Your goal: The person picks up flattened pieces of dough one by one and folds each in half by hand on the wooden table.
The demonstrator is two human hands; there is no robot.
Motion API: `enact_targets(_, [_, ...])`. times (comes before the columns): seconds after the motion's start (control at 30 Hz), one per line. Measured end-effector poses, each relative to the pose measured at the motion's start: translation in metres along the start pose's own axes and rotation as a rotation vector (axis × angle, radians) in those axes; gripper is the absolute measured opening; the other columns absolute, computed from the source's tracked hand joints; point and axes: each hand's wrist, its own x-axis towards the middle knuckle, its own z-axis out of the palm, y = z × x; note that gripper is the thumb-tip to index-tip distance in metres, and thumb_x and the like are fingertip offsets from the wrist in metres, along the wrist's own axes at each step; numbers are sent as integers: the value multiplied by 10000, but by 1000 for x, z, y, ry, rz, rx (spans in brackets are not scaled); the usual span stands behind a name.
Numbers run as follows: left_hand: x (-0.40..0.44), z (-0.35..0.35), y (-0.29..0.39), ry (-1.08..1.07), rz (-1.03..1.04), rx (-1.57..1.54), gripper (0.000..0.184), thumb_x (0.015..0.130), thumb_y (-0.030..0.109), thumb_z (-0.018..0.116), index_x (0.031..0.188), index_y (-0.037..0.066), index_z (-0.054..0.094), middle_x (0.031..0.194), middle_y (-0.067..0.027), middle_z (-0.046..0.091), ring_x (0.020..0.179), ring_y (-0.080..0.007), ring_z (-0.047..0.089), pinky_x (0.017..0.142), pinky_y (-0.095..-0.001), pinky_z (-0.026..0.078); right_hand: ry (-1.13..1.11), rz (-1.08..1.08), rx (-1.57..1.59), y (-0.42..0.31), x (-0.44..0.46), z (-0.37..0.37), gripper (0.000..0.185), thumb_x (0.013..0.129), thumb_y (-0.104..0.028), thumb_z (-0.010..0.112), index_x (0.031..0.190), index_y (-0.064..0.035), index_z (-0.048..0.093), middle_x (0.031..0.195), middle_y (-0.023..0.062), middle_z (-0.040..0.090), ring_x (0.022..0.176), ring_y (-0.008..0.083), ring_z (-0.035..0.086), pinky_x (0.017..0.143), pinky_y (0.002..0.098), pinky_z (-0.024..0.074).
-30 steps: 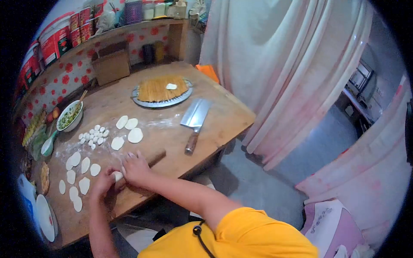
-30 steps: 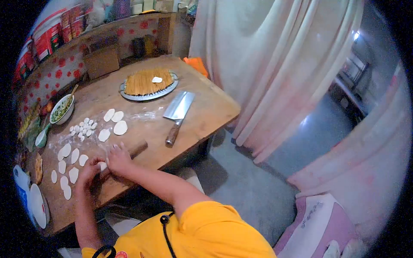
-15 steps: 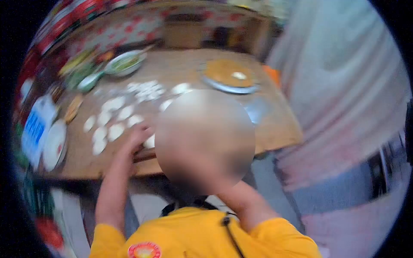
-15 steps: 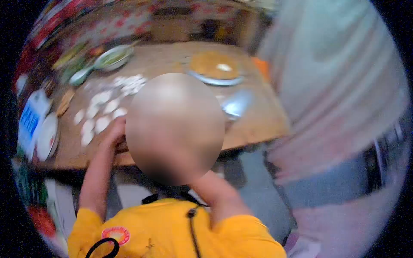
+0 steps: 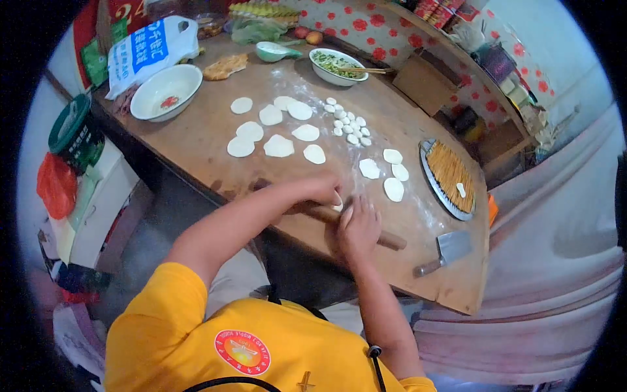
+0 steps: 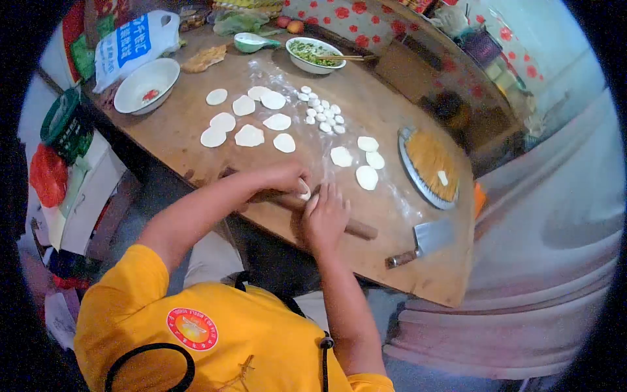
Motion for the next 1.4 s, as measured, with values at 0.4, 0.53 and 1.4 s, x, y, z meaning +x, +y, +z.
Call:
enact_targets(0.4, [6,3,-17,88,-163,-184,150,735,82,606,874,62,660,828,-106,668,729,-208,629,680,-347,493,-80,15,50,1,3,1,411,898,-226,429,1260,-49,508,1328,170,472,1240,310,430,1036,530,263])
enact_targets(0.53, [6,-1,-8,21,-77,-70,181,779,93,584,948,59,640,889,-103,669,810,-198,609,708,-345,468,-108,119,5,2,18,18,409,898,-242,426,1245,-45,515,1307,165,498,1226,295,448,1022,527,281])
enact_targets(1.4, [9,-1,-21,-61,4,-185,200,747,149,619,905,31,652,798,-121,665,718,-208,610,683,-350,474,-31,48,17,-4,-8,12,399,897,-263,426,1219,-48,522,1286,140,523,1235,286,452,1014,520,307])
